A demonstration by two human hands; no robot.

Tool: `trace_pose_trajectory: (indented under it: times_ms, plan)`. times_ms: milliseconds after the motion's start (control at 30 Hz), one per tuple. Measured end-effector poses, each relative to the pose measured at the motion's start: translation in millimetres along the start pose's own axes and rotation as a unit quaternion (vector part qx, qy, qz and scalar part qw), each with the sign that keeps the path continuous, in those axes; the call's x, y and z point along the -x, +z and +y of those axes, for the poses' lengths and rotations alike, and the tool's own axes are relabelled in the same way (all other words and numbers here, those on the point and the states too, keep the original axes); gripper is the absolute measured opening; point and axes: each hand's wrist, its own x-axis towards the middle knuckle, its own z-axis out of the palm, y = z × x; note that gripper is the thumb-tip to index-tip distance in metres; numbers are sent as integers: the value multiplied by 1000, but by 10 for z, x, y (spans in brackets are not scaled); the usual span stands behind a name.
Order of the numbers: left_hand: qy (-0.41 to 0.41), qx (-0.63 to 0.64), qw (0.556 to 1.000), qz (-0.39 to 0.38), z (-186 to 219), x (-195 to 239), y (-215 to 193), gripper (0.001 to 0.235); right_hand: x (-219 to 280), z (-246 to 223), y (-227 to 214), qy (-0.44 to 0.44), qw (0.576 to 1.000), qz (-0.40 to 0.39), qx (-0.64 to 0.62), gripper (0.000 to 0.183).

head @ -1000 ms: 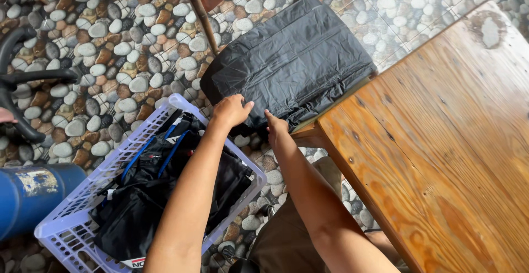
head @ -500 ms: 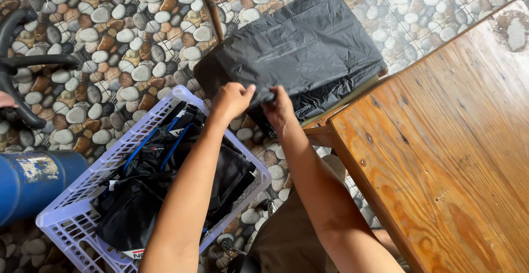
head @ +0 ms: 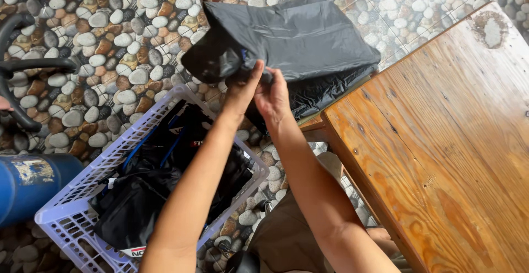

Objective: The person ties a small black bag with a blue strap, then uses a feather duster to clean its surface before placing it in a basket. They then unfold a larger black bag on the table, dust it thoroughly with the feather duster, and fold it back up.

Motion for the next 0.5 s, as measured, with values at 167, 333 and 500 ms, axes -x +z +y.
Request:
trace_pose_trajectory:
  times_ms: [167,333,500]
  plan:
    - [45,5,975,217,-516,-396,196,57,219,134,-120,60,994,-5,89,23]
    - [114,-148,938,294,-835,-580,63,29,636,-86,-34,70,984,11,161,38]
    - [248,-209,909,262,-118,-66,-205,16,580,-388,-334,-33,989,142,23,52]
